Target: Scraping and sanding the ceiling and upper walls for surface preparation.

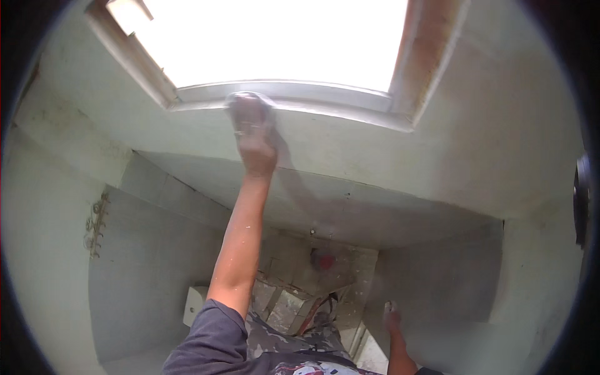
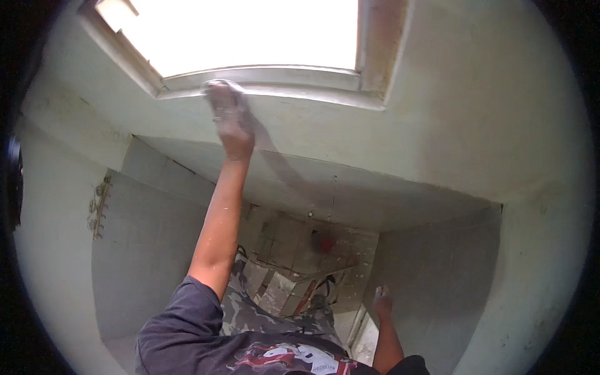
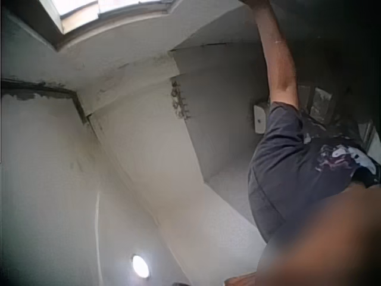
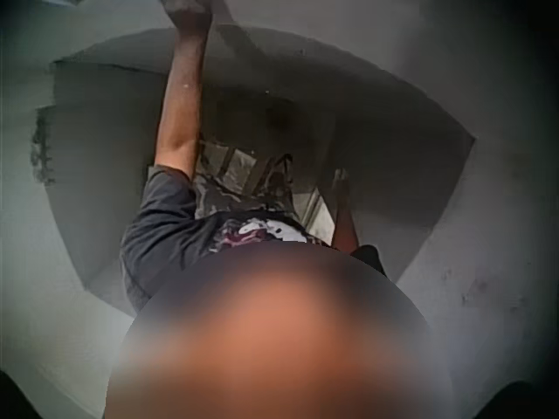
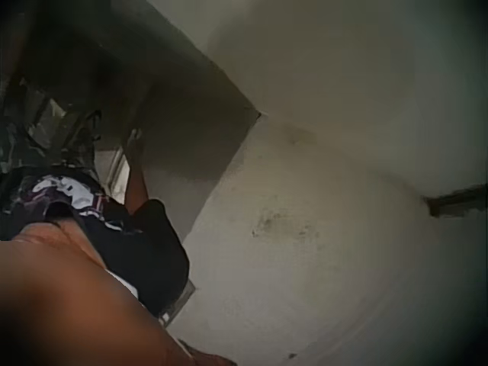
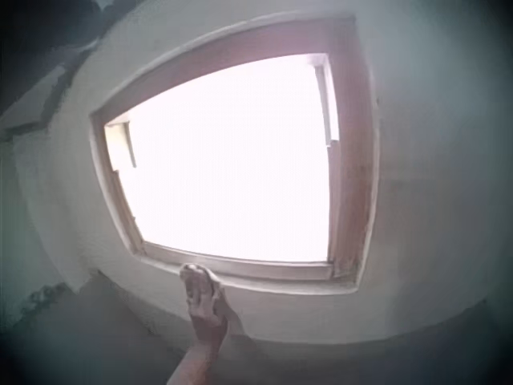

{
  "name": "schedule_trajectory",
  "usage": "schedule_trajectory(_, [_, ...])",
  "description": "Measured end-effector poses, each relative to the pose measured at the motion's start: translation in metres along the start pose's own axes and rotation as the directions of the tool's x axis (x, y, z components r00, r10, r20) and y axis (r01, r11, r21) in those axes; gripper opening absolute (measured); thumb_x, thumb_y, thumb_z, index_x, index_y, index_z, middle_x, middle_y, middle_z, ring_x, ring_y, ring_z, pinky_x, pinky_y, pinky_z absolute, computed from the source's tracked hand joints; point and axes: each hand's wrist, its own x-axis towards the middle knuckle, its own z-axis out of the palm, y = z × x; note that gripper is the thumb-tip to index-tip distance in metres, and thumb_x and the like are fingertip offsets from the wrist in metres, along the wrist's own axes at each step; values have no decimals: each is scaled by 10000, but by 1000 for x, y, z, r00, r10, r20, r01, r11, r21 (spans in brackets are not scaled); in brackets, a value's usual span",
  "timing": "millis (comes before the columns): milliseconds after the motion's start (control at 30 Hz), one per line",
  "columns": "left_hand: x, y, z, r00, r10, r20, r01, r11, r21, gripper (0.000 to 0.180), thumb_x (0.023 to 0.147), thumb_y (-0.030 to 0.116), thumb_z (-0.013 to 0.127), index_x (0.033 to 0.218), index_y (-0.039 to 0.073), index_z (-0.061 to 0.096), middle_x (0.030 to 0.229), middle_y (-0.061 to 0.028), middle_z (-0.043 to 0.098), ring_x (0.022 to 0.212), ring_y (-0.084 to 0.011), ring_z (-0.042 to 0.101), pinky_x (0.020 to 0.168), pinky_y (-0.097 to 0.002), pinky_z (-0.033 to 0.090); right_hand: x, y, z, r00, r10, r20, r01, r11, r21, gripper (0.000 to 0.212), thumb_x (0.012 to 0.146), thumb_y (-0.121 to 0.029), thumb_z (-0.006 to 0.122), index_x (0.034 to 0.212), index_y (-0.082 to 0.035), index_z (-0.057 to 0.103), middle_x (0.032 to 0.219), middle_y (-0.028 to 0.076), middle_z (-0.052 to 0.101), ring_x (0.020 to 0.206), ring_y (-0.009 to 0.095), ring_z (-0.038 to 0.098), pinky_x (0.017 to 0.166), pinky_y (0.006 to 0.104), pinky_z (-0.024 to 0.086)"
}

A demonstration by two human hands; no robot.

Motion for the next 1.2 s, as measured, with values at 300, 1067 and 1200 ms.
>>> schedule_trajectory(300, [10, 169, 48, 964, 214, 157, -153, 931, -333, 533, 874, 64, 483, 1405, 85, 440, 1466, -104, 409, 1367, -294, 364, 1127, -476, 274, -3, 23, -6, 992, 120, 46, -122, 992, 37, 453, 972, -355, 434, 1213, 1, 577, 1102, 262, 626, 1007, 449, 591, 889, 492, 455])
schedule_trajectory(1067, [-234, 21, -146, 213, -894, 394, 930, 61, -363, 502, 1039, 286, 313, 1419, -39, 358, 1437, -166, 429, 1307, -249, 423, 1056, -336, 338, -51, -403, -411, 369, -929, -31, 583, 257, -771, 333, 904, -369, 585, 1203, -232, 643, 790, 107, 624, 711, 281, 632, 699, 412, 525])
schedule_trajectory(1200, [-318, 32, -167, 121, -902, 415, 965, 9, -262, 503, 1032, 296, 326, 1391, -51, 389, 1398, -191, 461, 1278, -276, 452, 1047, -342, 348, -56, -415, -419, 392, -920, 3, 632, 267, -727, 326, 874, -282, 637, 1187, -193, 655, 832, 132, 649, 737, 304, 630, 717, 411, 516])
